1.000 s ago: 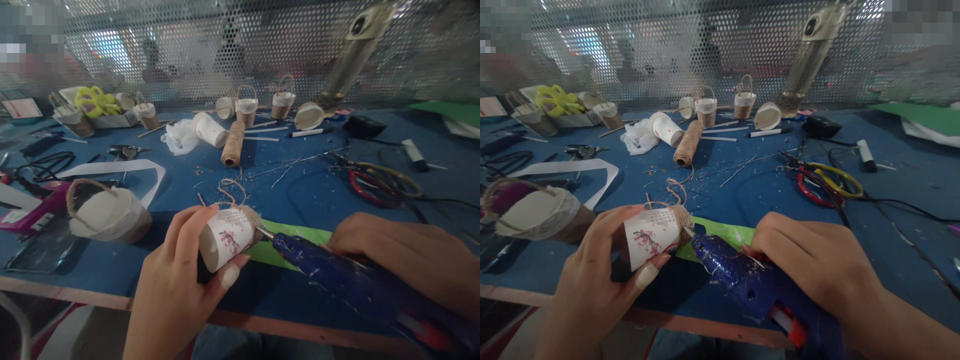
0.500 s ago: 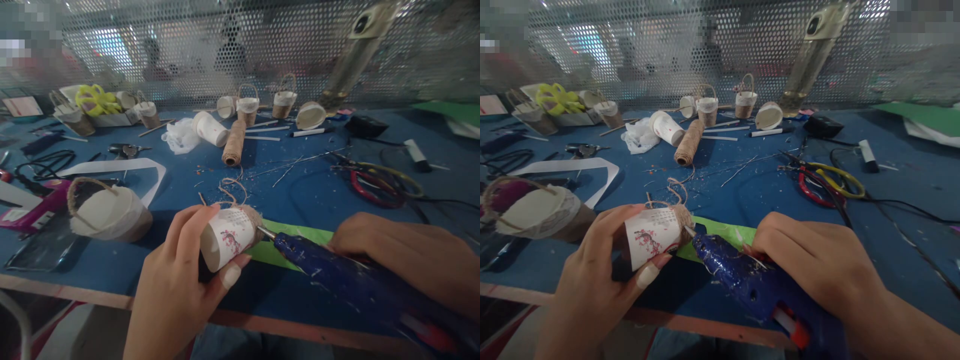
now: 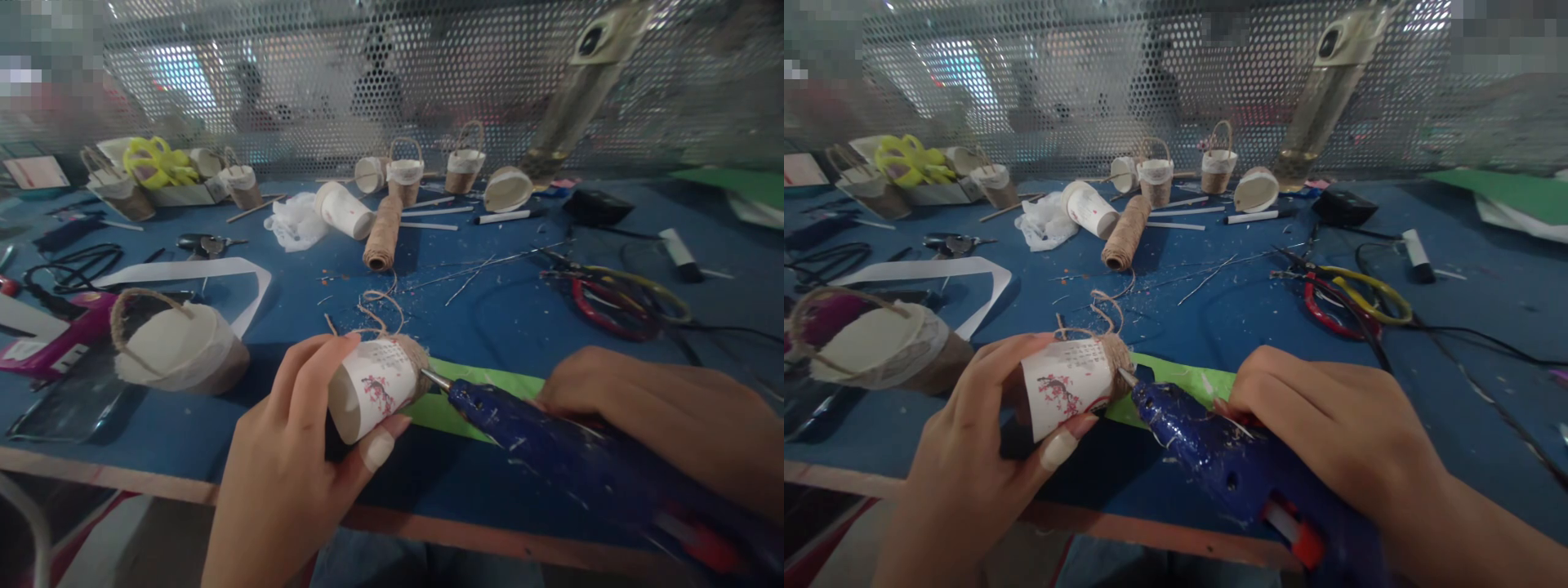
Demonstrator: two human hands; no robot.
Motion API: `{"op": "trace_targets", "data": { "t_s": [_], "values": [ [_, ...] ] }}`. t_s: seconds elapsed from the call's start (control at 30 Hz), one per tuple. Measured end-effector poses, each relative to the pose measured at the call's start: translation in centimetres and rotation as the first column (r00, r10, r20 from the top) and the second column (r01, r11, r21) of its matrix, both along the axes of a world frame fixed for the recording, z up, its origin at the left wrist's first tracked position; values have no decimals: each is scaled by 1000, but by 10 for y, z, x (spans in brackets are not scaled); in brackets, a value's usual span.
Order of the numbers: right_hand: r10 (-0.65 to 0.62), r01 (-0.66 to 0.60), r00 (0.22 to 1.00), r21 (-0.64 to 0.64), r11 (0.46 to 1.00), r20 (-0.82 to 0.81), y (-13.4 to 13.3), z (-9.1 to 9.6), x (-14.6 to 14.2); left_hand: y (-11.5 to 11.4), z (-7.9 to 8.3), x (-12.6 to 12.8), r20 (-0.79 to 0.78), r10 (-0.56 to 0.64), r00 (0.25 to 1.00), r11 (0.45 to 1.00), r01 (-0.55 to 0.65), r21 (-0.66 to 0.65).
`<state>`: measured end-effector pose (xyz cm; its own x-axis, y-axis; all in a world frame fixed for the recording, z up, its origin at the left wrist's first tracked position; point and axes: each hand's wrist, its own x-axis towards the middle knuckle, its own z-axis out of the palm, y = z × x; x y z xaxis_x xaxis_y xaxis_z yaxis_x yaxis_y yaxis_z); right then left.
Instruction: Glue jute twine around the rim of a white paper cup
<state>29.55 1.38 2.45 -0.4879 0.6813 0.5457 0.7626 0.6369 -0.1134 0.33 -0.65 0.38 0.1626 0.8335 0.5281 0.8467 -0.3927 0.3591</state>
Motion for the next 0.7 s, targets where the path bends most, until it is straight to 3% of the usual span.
{"op": "trace_targets", "data": {
  "t_s": [0.7],
  "values": [
    [5,-5,1000,-37,999,-12,-1,7,-3,1,-1,-1,3,1,1000,1000,-1,-8]
  ]
}}
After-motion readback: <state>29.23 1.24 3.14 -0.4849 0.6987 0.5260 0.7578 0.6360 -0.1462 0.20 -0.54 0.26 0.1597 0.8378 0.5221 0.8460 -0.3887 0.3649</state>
